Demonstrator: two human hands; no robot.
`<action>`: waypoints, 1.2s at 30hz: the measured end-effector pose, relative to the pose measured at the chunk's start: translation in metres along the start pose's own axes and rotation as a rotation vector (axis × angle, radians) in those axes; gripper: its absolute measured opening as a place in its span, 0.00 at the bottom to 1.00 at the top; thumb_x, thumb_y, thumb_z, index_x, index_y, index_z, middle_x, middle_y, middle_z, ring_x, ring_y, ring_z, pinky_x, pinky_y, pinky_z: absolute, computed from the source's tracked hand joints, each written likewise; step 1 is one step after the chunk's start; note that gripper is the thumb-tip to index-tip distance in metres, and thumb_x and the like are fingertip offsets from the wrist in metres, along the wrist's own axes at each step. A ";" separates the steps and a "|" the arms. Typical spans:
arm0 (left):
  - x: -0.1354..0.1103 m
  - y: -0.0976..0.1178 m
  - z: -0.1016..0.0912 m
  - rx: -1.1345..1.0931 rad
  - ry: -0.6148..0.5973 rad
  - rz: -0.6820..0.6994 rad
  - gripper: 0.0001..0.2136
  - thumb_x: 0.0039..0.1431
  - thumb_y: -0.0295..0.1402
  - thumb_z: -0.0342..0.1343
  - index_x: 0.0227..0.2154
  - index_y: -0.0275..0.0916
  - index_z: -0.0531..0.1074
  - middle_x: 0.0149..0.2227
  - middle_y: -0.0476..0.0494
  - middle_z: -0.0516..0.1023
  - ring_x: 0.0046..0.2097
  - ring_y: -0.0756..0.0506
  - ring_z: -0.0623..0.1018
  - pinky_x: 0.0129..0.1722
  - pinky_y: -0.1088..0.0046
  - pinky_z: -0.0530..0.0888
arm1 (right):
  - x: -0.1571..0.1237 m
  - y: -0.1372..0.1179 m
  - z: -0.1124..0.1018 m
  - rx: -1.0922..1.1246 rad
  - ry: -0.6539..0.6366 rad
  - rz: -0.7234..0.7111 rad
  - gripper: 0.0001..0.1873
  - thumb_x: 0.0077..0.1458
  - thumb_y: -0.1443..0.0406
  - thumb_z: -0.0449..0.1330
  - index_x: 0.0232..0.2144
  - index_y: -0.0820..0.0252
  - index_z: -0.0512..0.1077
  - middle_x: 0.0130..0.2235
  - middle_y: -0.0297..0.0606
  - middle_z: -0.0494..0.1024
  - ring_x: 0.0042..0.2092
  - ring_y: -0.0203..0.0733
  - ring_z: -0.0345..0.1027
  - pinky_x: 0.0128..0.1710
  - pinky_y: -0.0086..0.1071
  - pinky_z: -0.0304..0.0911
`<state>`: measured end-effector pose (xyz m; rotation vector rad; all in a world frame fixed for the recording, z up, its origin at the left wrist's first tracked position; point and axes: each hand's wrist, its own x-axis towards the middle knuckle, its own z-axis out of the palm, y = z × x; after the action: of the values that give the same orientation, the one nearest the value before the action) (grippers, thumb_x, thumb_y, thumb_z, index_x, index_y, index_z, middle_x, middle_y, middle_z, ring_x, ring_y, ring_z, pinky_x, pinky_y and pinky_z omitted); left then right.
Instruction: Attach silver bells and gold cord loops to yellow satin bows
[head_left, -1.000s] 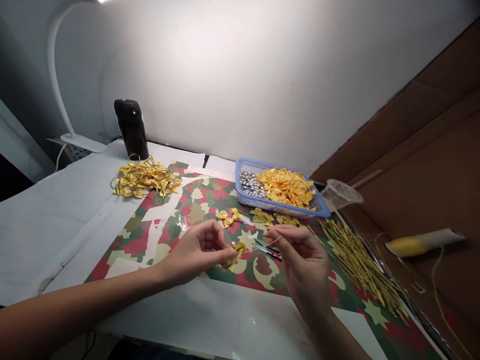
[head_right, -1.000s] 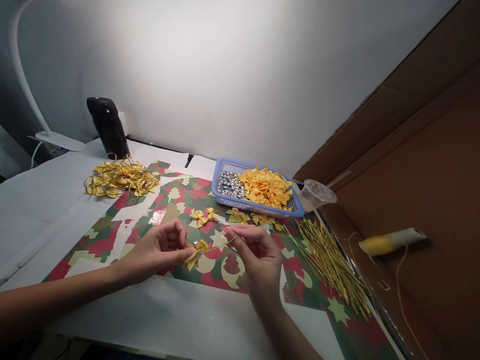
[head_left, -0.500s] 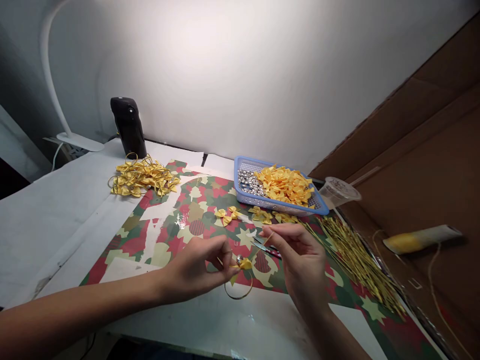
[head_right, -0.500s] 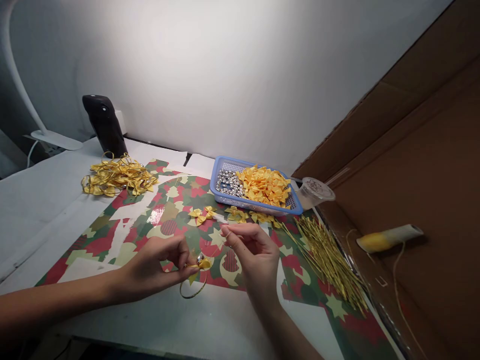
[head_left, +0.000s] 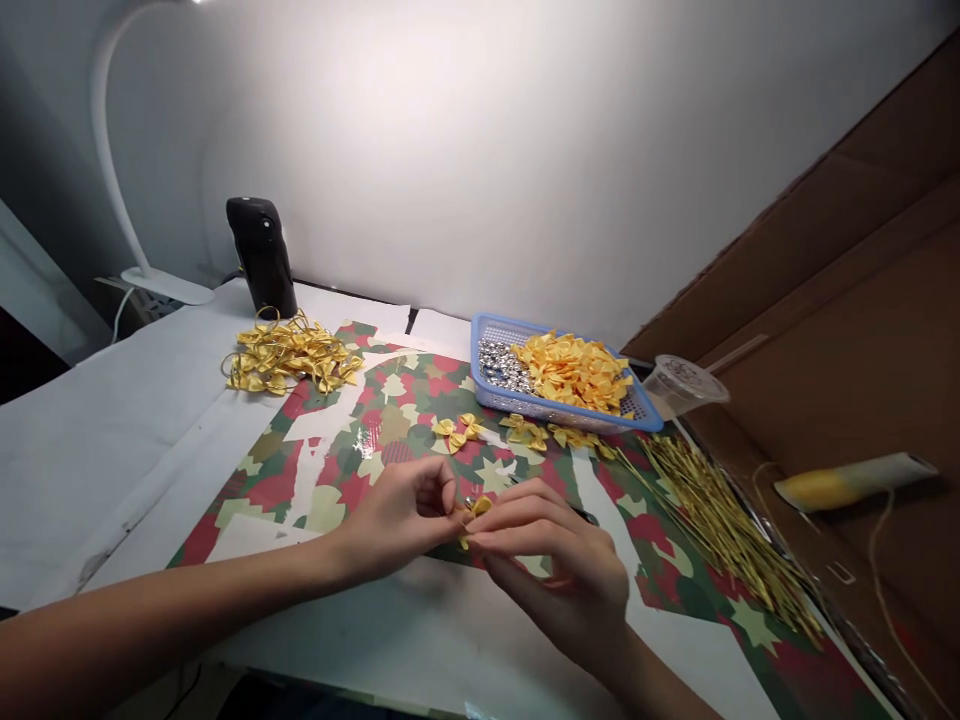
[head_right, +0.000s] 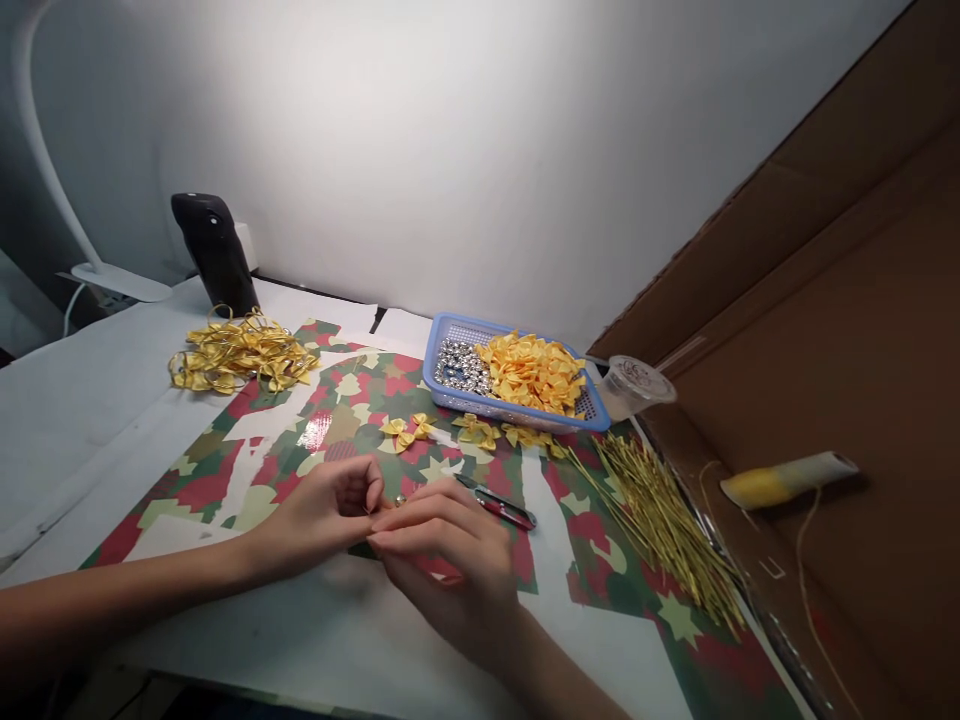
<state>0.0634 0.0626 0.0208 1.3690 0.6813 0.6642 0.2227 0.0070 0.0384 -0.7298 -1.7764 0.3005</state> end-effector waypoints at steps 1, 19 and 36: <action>0.001 0.000 -0.001 -0.007 0.013 -0.006 0.12 0.49 0.31 0.59 0.22 0.39 0.58 0.21 0.54 0.67 0.25 0.53 0.69 0.26 0.77 0.66 | 0.001 0.000 -0.001 -0.031 -0.005 0.000 0.15 0.48 0.80 0.61 0.34 0.57 0.74 0.30 0.37 0.80 0.31 0.40 0.73 0.32 0.35 0.70; -0.003 0.006 -0.008 0.355 0.139 0.208 0.13 0.53 0.29 0.55 0.21 0.40 0.55 0.21 0.56 0.60 0.24 0.53 0.63 0.25 0.76 0.65 | 0.001 0.011 -0.021 -0.001 -0.159 0.501 0.07 0.56 0.66 0.56 0.38 0.54 0.72 0.42 0.41 0.74 0.38 0.42 0.70 0.31 0.31 0.68; 0.004 0.023 -0.012 -0.126 0.260 -0.031 0.19 0.44 0.32 0.65 0.19 0.39 0.55 0.20 0.55 0.71 0.24 0.55 0.69 0.25 0.79 0.66 | -0.007 0.021 0.002 0.456 -0.196 0.966 0.10 0.48 0.59 0.65 0.26 0.61 0.73 0.24 0.32 0.75 0.24 0.33 0.68 0.24 0.26 0.66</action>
<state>0.0559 0.0755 0.0423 1.1642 0.8509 0.8546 0.2286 0.0196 0.0213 -1.1985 -1.3248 1.4057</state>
